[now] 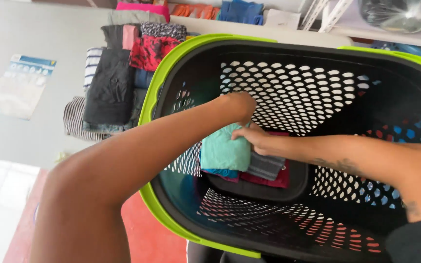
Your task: Organizing folded clothes by transferring them from a folding table into a laundry basket.
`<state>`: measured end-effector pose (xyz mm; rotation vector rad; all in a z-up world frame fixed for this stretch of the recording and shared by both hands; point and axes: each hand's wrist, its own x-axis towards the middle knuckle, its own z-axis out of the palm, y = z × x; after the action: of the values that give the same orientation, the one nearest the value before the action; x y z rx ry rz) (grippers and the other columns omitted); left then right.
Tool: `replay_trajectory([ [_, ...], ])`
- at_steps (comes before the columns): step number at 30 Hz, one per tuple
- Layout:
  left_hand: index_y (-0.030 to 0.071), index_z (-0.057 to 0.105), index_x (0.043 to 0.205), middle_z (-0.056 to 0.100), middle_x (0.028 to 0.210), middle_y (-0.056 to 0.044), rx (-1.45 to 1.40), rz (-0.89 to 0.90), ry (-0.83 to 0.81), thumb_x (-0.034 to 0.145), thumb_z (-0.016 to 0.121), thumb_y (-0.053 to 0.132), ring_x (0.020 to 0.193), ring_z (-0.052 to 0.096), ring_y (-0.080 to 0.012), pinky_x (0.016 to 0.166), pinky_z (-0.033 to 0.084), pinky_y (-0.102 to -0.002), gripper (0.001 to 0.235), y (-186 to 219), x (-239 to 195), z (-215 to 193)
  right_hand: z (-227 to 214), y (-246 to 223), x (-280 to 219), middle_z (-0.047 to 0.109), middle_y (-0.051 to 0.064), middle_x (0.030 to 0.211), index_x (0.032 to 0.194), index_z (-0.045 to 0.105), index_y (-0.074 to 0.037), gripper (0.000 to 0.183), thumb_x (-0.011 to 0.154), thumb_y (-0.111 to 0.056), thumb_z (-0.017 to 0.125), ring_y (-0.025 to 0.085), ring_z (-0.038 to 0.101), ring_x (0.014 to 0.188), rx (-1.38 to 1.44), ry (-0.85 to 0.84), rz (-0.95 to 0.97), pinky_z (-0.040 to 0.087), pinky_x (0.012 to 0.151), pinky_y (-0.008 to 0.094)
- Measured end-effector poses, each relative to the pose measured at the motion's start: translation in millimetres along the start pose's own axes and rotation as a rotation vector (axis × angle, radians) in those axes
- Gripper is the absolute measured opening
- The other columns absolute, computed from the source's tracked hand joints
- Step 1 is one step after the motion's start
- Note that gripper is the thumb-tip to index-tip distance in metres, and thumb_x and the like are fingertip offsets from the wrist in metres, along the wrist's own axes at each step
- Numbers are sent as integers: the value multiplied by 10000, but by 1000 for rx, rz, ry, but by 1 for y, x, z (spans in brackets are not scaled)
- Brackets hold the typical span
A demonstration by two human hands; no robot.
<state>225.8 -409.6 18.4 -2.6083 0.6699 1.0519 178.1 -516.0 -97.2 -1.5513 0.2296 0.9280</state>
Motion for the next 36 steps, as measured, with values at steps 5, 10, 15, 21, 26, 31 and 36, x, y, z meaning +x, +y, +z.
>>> replay_trajectory([
  [5, 78, 748, 958, 715, 790, -73, 77, 59, 17, 894, 699, 438, 669, 683, -200, 582, 676, -393, 369, 3, -31, -13, 22, 54, 27, 696, 168, 1047, 1182, 621, -50, 606, 621, -18, 846, 360, 702, 989, 53, 79, 38, 604, 775, 522],
  [10, 98, 730, 1174, 736, 1122, -86, 18, -10, -65, 967, 672, 367, 1071, 695, -265, 1030, 484, -579, 345, 1, -52, -20, 26, 49, 2, 718, 109, 1206, 1248, 687, -81, 643, 652, -220, 882, 303, 665, 1170, -318, 93, -84, 568, 965, 489],
  [15, 108, 766, 1004, 737, 904, -77, -16, -31, 131, 964, 646, 398, 798, 717, -218, 766, 619, -436, 316, -9, -84, -27, 18, -18, -66, 265, 262, 1480, 1499, 231, -63, 1129, 697, -469, 915, 508, 335, 1359, -1004, 114, -514, 359, 1054, 674],
  [21, 134, 757, 1098, 744, 923, -102, -142, -81, 307, 944, 678, 351, 825, 751, -303, 735, 620, -462, 278, -23, -135, -30, 37, -27, -81, 44, 163, 1686, 1601, 285, -375, 993, 764, -708, 703, 587, 138, 1459, -1674, -259, -923, 184, 1078, 819],
  [26, 120, 726, 1205, 741, 1034, -140, -227, -75, 471, 950, 689, 297, 947, 741, -382, 813, 608, -544, 313, -21, -193, -47, 39, 8, -30, -75, 145, 1712, 1607, 200, -470, 1077, 699, -842, 643, 633, 212, 1426, -1801, -283, -923, 301, 987, 831],
  [31, 101, 682, 1075, 721, 1037, -162, -286, 170, 1058, 871, 522, 95, 840, 667, -494, 590, 470, -639, 259, -34, -235, -38, 54, -58, -70, -340, -17, 1686, 1585, 39, -576, 1009, 774, -782, 601, 533, -95, 1535, -1807, -503, -358, 74, 1180, 745],
  [36, 93, 635, 1098, 644, 1065, -110, -238, 108, 1362, 885, 617, 82, 1048, 571, -364, 703, 490, -558, 214, -51, -284, -9, 6, -92, -126, 273, 107, 1603, 1498, 435, -269, 697, 917, -651, 480, 381, 297, 1434, -1633, -476, -539, 252, 1173, 507],
])
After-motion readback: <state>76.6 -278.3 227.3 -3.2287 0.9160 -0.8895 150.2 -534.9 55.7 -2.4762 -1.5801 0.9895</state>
